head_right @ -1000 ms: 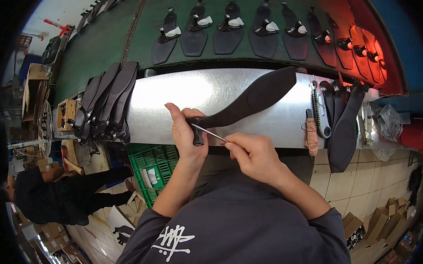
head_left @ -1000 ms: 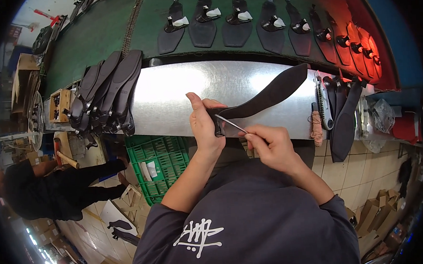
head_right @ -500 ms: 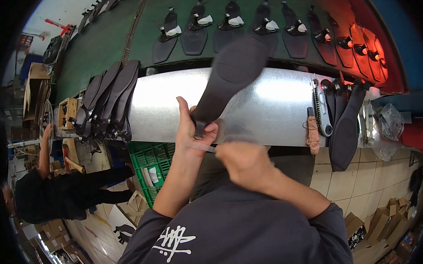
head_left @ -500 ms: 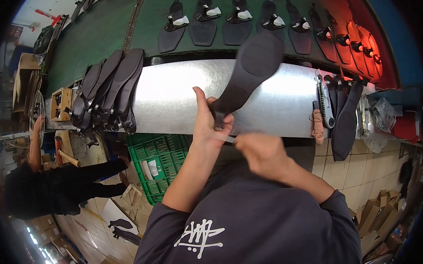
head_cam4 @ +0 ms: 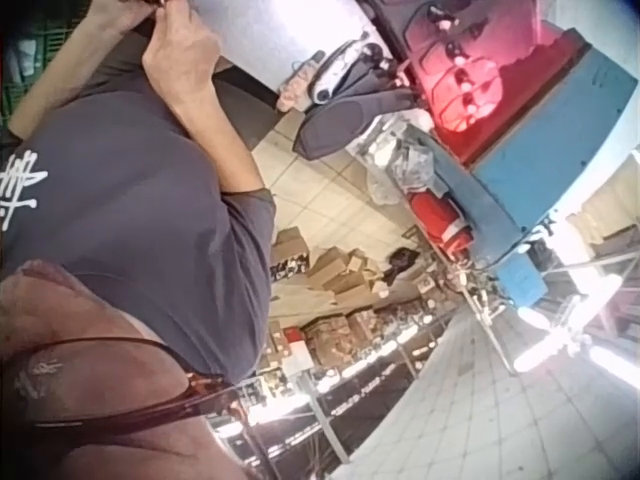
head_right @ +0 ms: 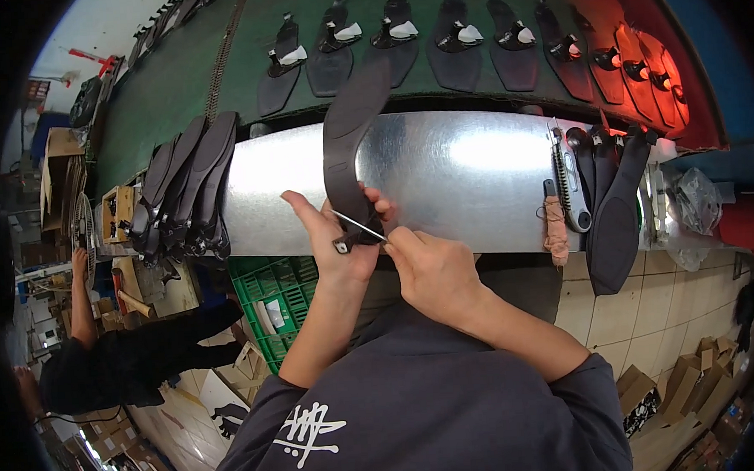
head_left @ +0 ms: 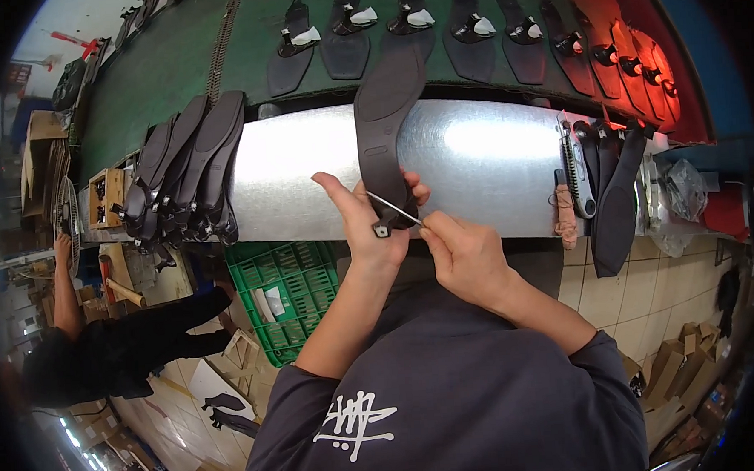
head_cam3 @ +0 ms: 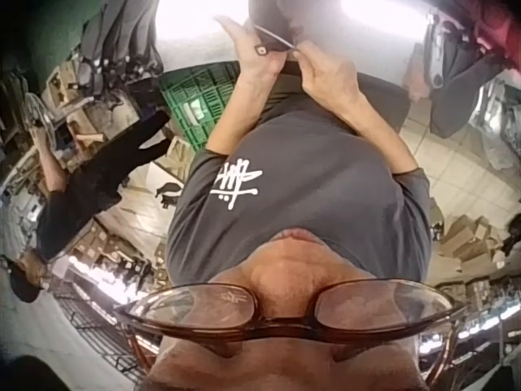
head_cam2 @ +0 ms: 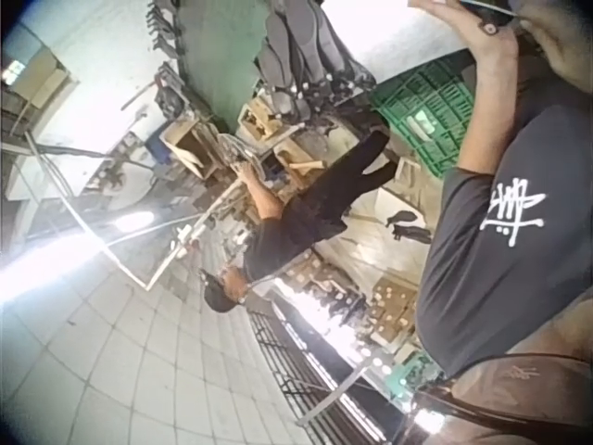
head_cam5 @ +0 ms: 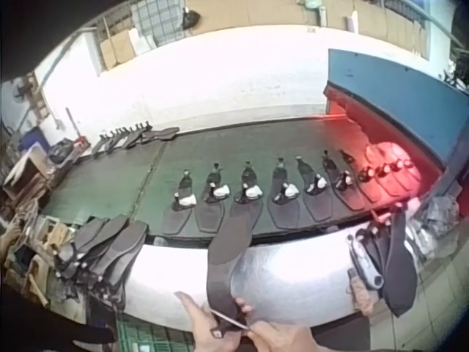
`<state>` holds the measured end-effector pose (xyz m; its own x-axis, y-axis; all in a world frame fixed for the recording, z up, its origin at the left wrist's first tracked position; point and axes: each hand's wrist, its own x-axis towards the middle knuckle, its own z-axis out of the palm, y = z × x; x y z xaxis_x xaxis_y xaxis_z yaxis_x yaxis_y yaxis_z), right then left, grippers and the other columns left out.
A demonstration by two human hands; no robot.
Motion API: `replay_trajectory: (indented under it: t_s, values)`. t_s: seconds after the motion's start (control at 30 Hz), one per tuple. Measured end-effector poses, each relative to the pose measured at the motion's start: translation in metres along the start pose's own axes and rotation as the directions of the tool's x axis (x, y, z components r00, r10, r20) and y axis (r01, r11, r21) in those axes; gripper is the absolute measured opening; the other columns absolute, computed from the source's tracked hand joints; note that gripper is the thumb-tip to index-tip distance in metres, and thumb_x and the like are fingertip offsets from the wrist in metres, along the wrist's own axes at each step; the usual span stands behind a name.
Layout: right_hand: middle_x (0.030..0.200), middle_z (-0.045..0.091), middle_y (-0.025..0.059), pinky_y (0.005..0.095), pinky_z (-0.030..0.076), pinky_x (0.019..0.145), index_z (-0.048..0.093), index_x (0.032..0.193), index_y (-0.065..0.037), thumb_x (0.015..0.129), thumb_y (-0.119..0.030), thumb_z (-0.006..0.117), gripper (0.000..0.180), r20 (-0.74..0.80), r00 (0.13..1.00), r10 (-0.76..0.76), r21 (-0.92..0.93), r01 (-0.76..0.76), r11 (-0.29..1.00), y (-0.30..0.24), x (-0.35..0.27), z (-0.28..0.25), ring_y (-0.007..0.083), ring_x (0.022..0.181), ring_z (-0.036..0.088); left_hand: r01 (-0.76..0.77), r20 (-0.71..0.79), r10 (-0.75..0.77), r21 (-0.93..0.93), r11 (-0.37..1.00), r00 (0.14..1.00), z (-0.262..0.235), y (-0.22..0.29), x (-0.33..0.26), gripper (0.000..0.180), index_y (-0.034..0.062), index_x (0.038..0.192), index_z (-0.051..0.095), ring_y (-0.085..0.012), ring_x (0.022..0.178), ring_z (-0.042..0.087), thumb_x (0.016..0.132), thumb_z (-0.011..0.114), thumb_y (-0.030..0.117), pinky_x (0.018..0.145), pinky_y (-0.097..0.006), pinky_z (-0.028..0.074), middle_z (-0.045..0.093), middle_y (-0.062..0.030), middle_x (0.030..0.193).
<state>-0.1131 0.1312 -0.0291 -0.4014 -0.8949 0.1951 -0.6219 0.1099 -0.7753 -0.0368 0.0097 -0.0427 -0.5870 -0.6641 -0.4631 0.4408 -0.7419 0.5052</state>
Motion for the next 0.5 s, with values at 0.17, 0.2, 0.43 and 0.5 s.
replay_trajectory:
  t_s: [0.17,0.2,0.43,0.5]
  values:
    - [0.066,0.057,0.0152,0.0412,0.043,0.052,0.055,0.085,-0.003,0.088,-0.005,0.059,0.006,0.035,0.999,0.029,0.085,-0.032,0.996,-0.003,0.0,0.0,0.0348,0.059,0.059,0.139,0.044,-0.138,-0.012,0.99,0.989,-0.004,0.001,0.005,0.07,0.0073,0.082,0.057,-0.0195,0.054,0.058,0.088,0.034,0.073,0.061,-0.035,0.052,0.059,-0.0059,0.067]
    - [0.066,0.056,0.0152,0.0412,0.043,0.052,0.055,0.085,-0.003,0.089,-0.005,0.059,0.006,0.084,0.996,0.042,0.13,-0.052,0.99,-0.003,-0.002,0.0,0.0347,0.059,0.059,0.146,0.048,-0.148,0.03,0.989,0.988,-0.007,0.0,0.006,0.066,0.0094,0.081,0.057,-0.0189,0.054,0.057,0.088,0.038,0.072,0.062,-0.035,0.05,0.058,-0.0043,0.066]
    - [0.067,0.057,0.0148,0.0401,0.044,0.053,0.055,0.084,-0.003,0.088,-0.005,0.059,0.006,0.092,0.996,0.004,0.088,-0.012,0.996,-0.001,-0.003,-0.006,0.0338,0.061,0.06,0.149,-0.013,-0.149,0.138,0.979,0.989,-0.007,-0.003,0.013,0.063,0.0091,0.079,0.055,-0.0181,0.052,0.056,0.089,0.039,0.07,0.059,-0.035,0.05,0.056,-0.0041,0.064]
    - [0.069,0.057,0.0142,0.0406,0.044,0.054,0.055,0.083,-0.003,0.088,-0.005,0.059,0.007,0.092,0.995,-0.033,0.062,0.027,0.998,0.0,-0.002,-0.009,0.0332,0.063,0.06,0.176,-0.018,-0.175,0.173,0.969,0.984,-0.007,-0.001,0.015,0.064,0.0078,0.08,0.055,-0.0179,0.051,0.055,0.09,0.04,0.069,0.059,-0.035,0.051,0.055,-0.0044,0.064]
